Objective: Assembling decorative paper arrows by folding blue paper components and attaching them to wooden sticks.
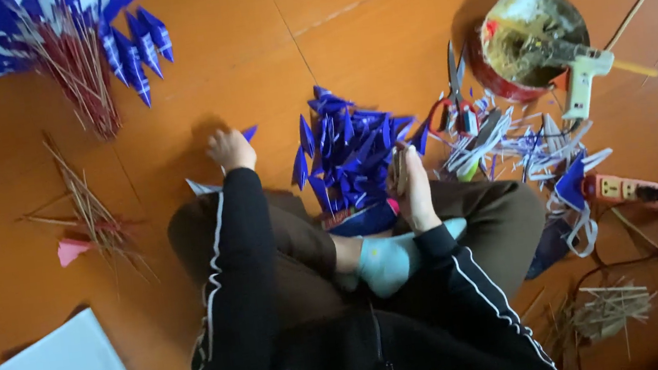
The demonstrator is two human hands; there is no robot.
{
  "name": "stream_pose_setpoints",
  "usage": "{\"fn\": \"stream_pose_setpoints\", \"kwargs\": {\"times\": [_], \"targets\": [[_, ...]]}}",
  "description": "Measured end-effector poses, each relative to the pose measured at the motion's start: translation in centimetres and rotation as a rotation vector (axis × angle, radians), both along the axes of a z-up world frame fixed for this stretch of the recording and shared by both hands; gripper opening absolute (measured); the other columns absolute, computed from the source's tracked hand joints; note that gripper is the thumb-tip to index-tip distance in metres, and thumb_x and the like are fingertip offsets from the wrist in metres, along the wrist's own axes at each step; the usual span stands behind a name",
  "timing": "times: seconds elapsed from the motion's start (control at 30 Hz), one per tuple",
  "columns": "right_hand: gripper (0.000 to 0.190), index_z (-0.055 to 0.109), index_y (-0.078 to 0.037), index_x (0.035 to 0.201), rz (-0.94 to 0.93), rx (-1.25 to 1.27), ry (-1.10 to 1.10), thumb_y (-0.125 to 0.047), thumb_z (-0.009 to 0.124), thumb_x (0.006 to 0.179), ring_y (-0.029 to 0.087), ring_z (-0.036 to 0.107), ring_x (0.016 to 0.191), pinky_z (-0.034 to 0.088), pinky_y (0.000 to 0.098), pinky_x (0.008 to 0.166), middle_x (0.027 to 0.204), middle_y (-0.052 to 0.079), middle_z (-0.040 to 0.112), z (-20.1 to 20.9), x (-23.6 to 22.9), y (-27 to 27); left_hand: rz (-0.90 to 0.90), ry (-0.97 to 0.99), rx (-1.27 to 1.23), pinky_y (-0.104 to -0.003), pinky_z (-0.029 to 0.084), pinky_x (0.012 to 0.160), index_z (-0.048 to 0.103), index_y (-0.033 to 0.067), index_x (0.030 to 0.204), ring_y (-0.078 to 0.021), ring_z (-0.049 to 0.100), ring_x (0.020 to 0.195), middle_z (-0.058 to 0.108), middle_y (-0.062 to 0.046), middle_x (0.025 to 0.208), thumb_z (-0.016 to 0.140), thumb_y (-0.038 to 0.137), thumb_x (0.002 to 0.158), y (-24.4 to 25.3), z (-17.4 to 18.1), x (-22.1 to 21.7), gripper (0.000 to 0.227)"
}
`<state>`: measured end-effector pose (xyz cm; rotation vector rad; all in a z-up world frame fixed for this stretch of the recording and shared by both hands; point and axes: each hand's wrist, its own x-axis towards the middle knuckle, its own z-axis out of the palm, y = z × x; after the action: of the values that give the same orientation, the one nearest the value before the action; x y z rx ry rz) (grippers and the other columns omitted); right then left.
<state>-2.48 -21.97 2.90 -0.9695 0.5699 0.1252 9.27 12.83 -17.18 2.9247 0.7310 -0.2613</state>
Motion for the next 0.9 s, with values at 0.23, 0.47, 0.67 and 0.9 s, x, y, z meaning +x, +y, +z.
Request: {"fn": "stream_pose_setpoints", "kwargs": {"times": [0.23,0.47,0.67,0.9], "targets": [[0.021,0.048,-0.009,0.117,0.114,-0.010,-0.238,-0.025,0.052,0.104,0.024,0.052,0.041,0.042,0.0263,0.033,0.060,0.011,0.042,-7.1,0.2,-1.7,0.008,0.199,-0.093,-0.045,0.050,0.079,0.076,0.0160,0.100,-0.0312,0.066,0.100,0.072,-0.011,0.100,0.068,0.011,0.077,-2.4,0.4,1.7,0.025],[0.031,0.063,-0.011,0.109,0.359,-0.752,-0.526,0.005,0.070,0.082,0.018,0.062,0.059,0.049,0.0287,0.056,0.092,0.014,0.060,-5.8,-1.3,-0.6,-0.336,-0.402,-1.030,-0.046,0.056,0.077,0.054,0.0114,0.129,-0.0340,0.069,0.086,0.066,-0.019,0.120,0.064,0.000,0.081,-12.9,11.6,-4.8,0.050],[0.037,0.066,-0.011,0.113,0.485,-0.839,-0.826,0.005,0.073,0.080,0.039,0.060,0.110,0.047,0.0482,0.096,0.120,0.016,0.059,-5.0,-1.8,-0.5,-0.280,-0.238,-1.331,-0.035,0.057,0.068,0.071,0.0046,0.103,-0.0236,0.068,0.075,0.073,-0.015,0.087,0.065,-0.002,0.086,-18.3,10.9,-11.5,0.019],[0.006,0.061,-0.004,0.088,0.166,-0.062,-0.295,0.001,0.065,0.089,0.015,0.062,0.044,0.046,0.0223,0.040,0.061,0.012,0.064,-6.1,-1.4,-1.2,-0.330,-0.159,-1.617,-0.024,0.047,0.041,0.066,0.0016,0.103,-0.0133,0.059,0.048,0.064,-0.012,0.068,0.071,0.010,0.091,-18.3,13.7,-12.2,0.016]]}}
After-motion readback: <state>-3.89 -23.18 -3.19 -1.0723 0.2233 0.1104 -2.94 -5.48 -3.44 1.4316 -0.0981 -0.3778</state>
